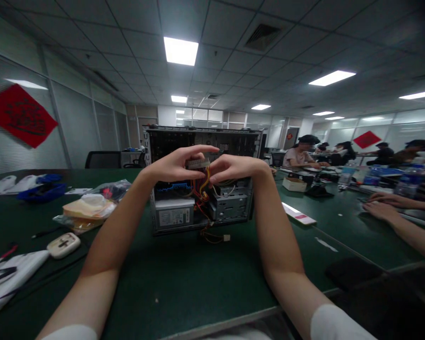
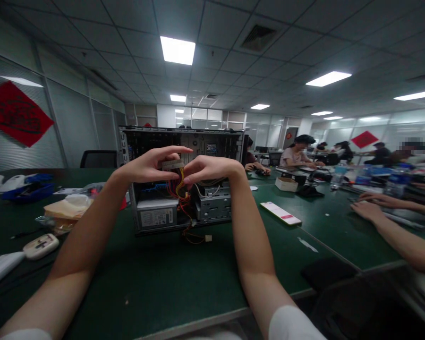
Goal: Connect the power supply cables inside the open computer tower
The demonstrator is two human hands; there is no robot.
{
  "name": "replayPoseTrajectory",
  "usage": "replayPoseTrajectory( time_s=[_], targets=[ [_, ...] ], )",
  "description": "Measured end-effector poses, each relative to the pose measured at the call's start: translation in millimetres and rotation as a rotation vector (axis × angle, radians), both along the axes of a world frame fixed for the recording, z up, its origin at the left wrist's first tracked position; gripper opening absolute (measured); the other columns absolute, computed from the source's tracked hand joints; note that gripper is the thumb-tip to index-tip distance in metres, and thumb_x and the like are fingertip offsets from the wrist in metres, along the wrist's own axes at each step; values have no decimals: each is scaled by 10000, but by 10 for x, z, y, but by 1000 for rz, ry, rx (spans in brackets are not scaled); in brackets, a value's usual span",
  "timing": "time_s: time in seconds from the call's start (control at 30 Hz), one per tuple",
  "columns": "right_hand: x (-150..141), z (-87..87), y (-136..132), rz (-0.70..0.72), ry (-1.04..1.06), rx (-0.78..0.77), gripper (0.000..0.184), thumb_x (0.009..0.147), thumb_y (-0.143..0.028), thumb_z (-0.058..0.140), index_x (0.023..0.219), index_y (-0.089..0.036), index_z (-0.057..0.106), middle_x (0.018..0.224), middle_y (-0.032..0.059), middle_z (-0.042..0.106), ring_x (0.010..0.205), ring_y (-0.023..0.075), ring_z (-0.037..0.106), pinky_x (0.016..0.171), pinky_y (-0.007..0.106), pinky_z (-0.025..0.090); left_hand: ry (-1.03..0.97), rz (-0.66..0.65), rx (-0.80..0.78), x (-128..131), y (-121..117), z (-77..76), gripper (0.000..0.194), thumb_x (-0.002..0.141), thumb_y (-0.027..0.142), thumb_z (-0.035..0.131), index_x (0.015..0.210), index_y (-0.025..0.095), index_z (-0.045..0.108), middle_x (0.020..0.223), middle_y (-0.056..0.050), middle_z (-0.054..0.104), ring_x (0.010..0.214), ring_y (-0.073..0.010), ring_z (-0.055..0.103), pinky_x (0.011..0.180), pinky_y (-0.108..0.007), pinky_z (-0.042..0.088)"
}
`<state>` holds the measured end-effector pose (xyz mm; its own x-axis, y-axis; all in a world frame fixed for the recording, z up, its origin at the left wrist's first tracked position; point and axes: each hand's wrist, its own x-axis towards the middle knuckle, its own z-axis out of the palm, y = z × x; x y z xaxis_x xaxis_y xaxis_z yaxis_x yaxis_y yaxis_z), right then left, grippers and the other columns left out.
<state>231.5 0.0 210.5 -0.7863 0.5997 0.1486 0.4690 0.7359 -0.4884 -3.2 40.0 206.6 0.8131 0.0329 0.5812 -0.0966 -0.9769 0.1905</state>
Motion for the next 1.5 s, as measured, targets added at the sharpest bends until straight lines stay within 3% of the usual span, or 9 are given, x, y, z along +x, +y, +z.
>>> replayPoseTrajectory(
  time_s=[0.17, 0.33, 0.4, 0.5, 0.67, 0.8, 0.93, 1.17, 1.5],
  targets=[
    [-7, 33, -72, 1, 44, 11, 416, 903, -488, 681, 983, -85, 754, 849, 65, 732, 767, 146, 633, 694, 255, 461, -49, -1, 14, 62, -67, -23, 593, 864, 260, 732, 1407, 113, 547, 907, -54, 678, 809, -157, 610, 714, -229, 483],
    [-43, 24, -36, 26, -81, -25, 446, 941, -488, 628, 1003, -73, 779, 894, 105, 760, 783, 163, 652, 741, 266, 476, 3, 17, 6, 70, -94, -11, 460, 885, 239, 685, 1329, 140, 620, 1131, -106, 708, 957, -193, 652, 808, -245, 508],
    [-27, 21, -19, 27, -109, -42, 438, 946, -476, 616, 992, -78, 792, 924, 116, 769, 820, 175, 665, 785, 274, 481, 67, 0, -13, 40, -85, 4, 524, 864, 241, 705, 1368, 157, 588, 1193, -114, 699, 1009, -215, 660, 838, -261, 521],
    [17, 35, -24, -30, -69, 36, 391, 922, -456, 637, 939, -105, 810, 896, 85, 771, 819, 179, 660, 794, 275, 473, 118, 28, -46, 3, -62, 18, 669, 826, 251, 743, 1439, 148, 498, 1117, -113, 718, 929, -210, 681, 774, -262, 542],
    [81, 74, -46, -147, 33, 204, 381, 901, -471, 648, 872, -132, 817, 810, 57, 758, 785, 181, 639, 777, 283, 464, 72, 51, -179, 58, -13, -16, 302, 826, 254, 706, 1082, 94, 697, 909, -84, 750, 802, -193, 696, 693, -249, 543],
    [113, 68, -43, -162, 30, 154, 426, 905, -523, 642, 877, -136, 819, 833, 72, 772, 790, 180, 659, 769, 276, 480, -19, 69, -303, 135, 42, -46, 207, 769, 259, 731, 901, 100, 735, 841, -63, 761, 761, -196, 704, 681, -267, 547],
    [145, 47, -60, -170, 62, 47, 456, 898, -558, 650, 851, -137, 817, 847, 86, 777, 804, 181, 693, 775, 268, 515, -82, 148, -317, 153, 112, -33, 172, 736, 272, 754, 775, 104, 744, 727, -46, 743, 643, -152, 663, 592, -228, 497],
    [210, 33, -47, -177, 179, -80, 395, 867, -532, 706, 895, -154, 816, 892, 82, 783, 856, 191, 723, 841, 285, 548, -114, 204, -236, 122, 114, 38, 224, 754, 340, 781, 775, 117, 785, 706, -66, 744, 629, -146, 651, 591, -228, 490],
    [199, 52, -4, -179, 131, 82, 430, 895, -545, 667, 890, -142, 817, 918, 82, 789, 897, 203, 715, 873, 287, 520, -147, 238, -230, 91, 67, 23, 270, 789, 359, 753, 856, 102, 805, 758, -83, 763, 631, -144, 641, 576, -228, 472]
  ],
)
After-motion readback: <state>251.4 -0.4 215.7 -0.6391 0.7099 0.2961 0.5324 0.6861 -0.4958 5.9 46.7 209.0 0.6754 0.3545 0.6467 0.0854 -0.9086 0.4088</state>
